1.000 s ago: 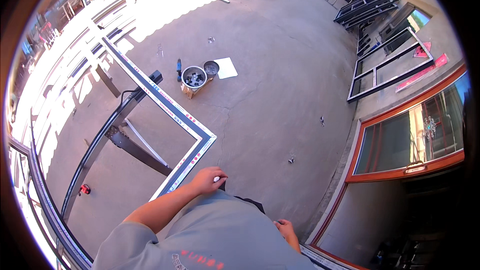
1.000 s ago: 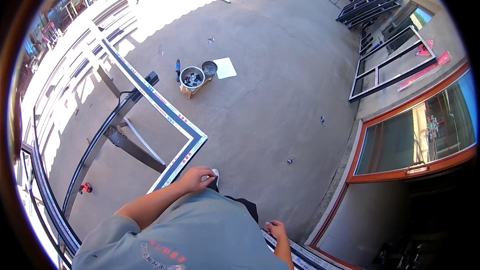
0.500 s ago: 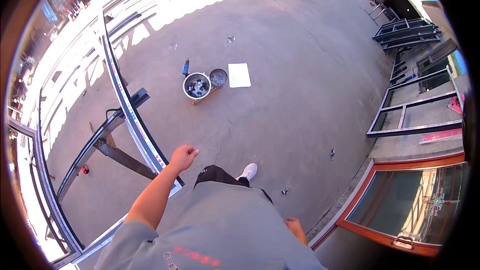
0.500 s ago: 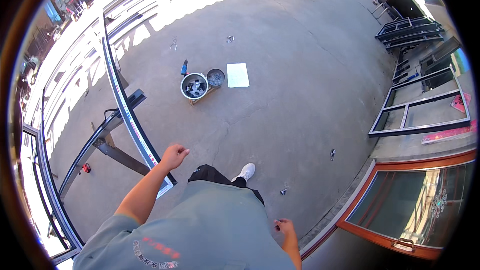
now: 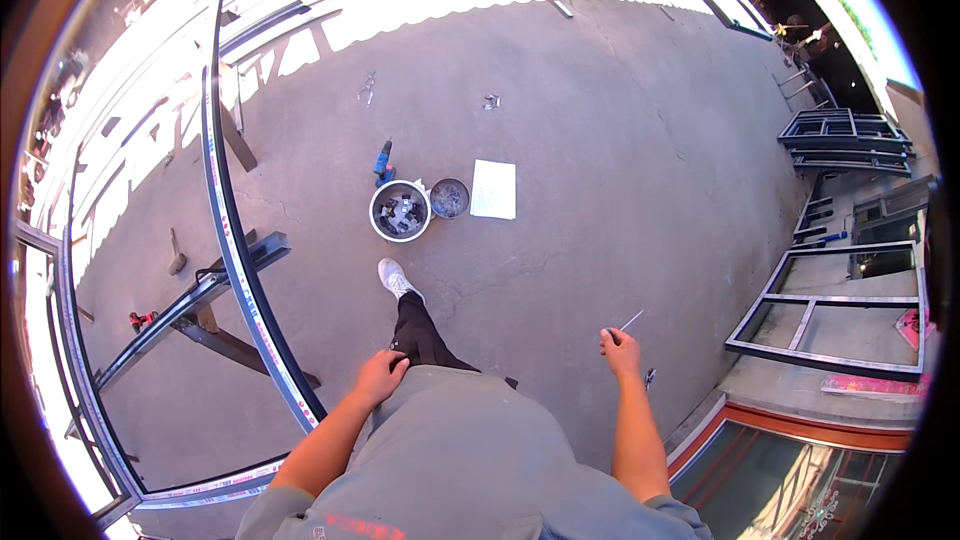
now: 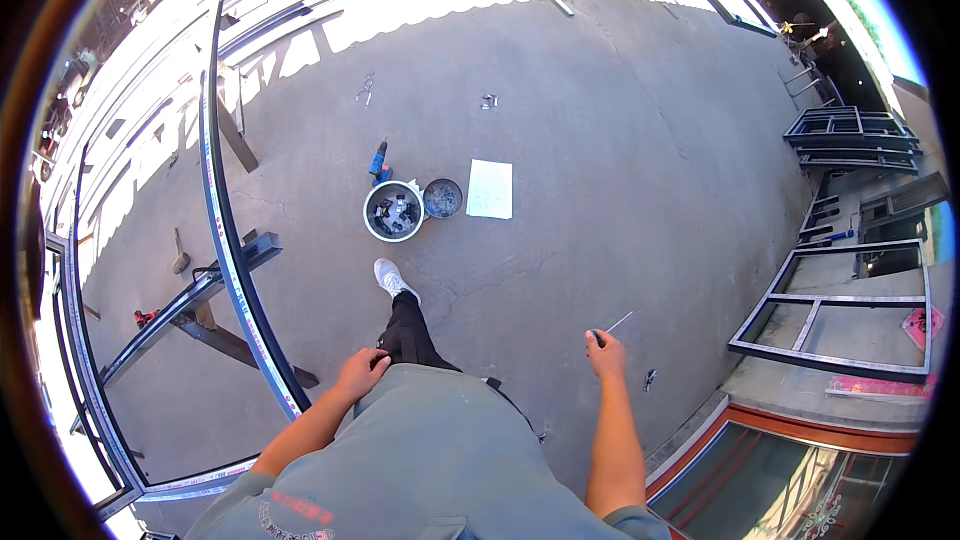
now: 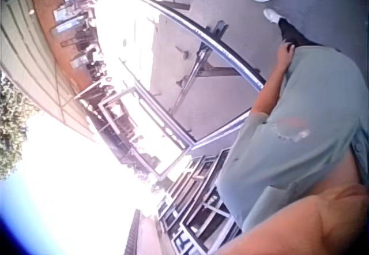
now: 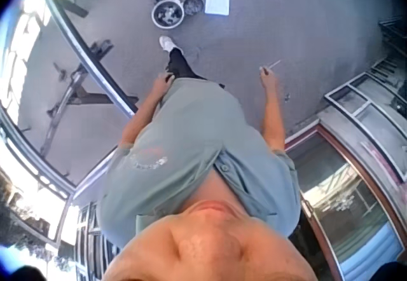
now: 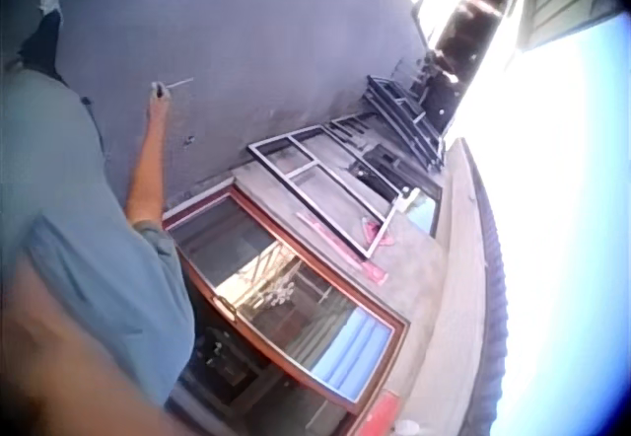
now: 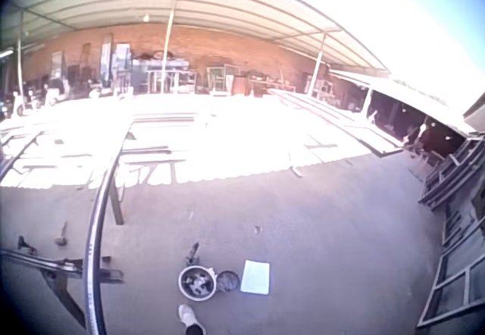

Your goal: The person assembles a large metal window frame by inserting a tool into the corner joints to secure them, moving around the large frame on the ground to reach different sections, and picking up screws and a drill from a bucket.

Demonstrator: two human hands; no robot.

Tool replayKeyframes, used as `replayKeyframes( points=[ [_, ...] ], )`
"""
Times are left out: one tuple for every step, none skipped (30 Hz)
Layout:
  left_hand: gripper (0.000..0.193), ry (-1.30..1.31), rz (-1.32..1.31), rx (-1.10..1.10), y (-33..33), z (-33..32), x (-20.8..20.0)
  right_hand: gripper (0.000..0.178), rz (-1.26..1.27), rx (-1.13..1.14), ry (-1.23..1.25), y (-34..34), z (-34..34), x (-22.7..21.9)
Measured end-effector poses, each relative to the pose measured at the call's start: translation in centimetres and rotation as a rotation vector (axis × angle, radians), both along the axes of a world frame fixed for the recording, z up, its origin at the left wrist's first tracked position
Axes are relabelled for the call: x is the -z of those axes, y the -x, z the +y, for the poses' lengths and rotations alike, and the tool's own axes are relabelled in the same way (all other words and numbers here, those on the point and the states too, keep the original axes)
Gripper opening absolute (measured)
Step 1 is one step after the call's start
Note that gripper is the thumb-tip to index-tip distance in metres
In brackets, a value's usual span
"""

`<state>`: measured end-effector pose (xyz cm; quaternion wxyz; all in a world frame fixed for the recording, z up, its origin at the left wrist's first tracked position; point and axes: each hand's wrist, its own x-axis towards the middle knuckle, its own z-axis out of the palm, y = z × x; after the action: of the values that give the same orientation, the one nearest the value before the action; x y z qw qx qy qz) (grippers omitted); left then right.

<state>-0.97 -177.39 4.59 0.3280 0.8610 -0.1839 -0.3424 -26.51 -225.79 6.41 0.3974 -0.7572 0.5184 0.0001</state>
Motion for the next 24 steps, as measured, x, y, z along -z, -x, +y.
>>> replayKeyframes(
  points=[
    [0.028,0.082,-0.065,-0.017,-2.6,-1.1,0.5,0.038,0.039,-0.073,0.023,-3.0,0.7,1.2],
    [0.027,0.098,-0.079,-0.041,-5.6,-2.1,1.3,0.037,0.080,-0.207,0.148,-6.8,2.2,1.4],
    [0.027,0.106,-0.089,-0.064,-8.5,-2.7,2.0,0.035,0.122,-0.342,0.265,-10.6,4.2,1.3],
    [0.026,0.111,-0.088,-0.082,-11.2,-3.3,2.6,0.035,0.134,-0.394,0.206,-14.1,5.7,1.6],
    [0.025,0.038,-0.034,-0.141,-14.2,-4.2,2.2,0.035,0.147,-0.444,0.144,-17.5,7.0,2.1],
    [0.025,0.022,-0.006,-0.107,-16.8,-4.7,2.4,0.034,0.140,-0.488,0.090,-20.8,8.2,2.6],
    [0.025,0.006,0.021,-0.077,-19.3,-5.1,2.9,0.033,0.133,-0.533,0.035,-24.1,9.2,3.2],
    [0.025,-0.012,0.043,-0.049,-21.4,-5.3,3.6,0.032,0.090,-0.623,0.028,-27.3,9.9,4.5],
    [0.025,-0.007,0.034,-0.064,-22.4,-5.1,4.6,0.031,0.037,-0.720,0.025,-30.5,10.6,5.6],
    [0.025,-0.032,0.048,-0.092,-23.1,-5.0,5.9,0.031,0.033,-0.814,0.021,-33.9,11.3,6.4],
    [0.026,-0.058,0.060,-0.117,-23.8,-5.0,7.6,0.031,0.027,-0.905,0.016,-38.0,11.8,7.5],
    [0.026,-0.084,0.081,-0.135,-23.9,-4.9,9.2,0.031,0.005,-0.938,-0.025,-41.4,12.3,9.4],
    [0.026,-0.133,0.116,-0.123,-23.9,-5.0,10.1,0.032,-0.010,-0.968,-0.069,-44.4,12.7,11.5],
    [0.027,-0.187,0.103,-0.127,-23.7,-5.1,11.9,0.032,0.022,-1.019,-0.085,-47.3,13.1,14.5],
    [0.029,-0.245,0.152,-0.129,-23.6,-5.3,13.1,0.032,0.047,-1.068,-0.091,-50.1,13.2,17.9],
    [0.033,-0.273,0.174,-0.131,-23.4,-5.4,14.8,0.031,0.061,-1.107,-0.063,-52.9,13.6,21.5],
    [0.037,-0.274,0.197,-0.177,-23.2,-5.7,16.5,0.030,0.077,-1.152,-0.038,-55.3,14.0,25.2],
    [0.041,-0.308,0.204,-0.194,-23.4,-6.3,17.2,0.029,0.094,-1.184,-0.001,-57.3,14.3,28.7],
    [0.043,-0.304,0.213,-0.248,-24.4,-7.2,18.0,0.027,0.110,-1.208,0.036,-59.0,14.6,32.3],
    [0.045,-0.306,0.230,-0.308,-25.0,-7.7,18.5,0.026,0.130,-1.238,0.064,-60.4,15.3,35.4],
    [0.046,-0.309,0.243,-0.314,-25.1,-8.1,19.4,0.025,0.152,-1.252,0.082,-61.5,15.8,38.5],
    [0.047,-0.314,0.253,-0.316,-25.0,-8.3,20.3,0.025,0.172,-1.261,0.098,-62.4,16.1,41.5],
    [0.048,-0.319,0.265,-0.326,-24.7,-8.5,21.0,0.024,0.191,-1.278,0.114,-63.4,16.5,43.7],
    [0.049,-0.324,0.276,-0.318,-24.4,-8.8,21.7,0.024,0.180,-1.269,0.085,-64.2,16.8,45.7]
  ],
)
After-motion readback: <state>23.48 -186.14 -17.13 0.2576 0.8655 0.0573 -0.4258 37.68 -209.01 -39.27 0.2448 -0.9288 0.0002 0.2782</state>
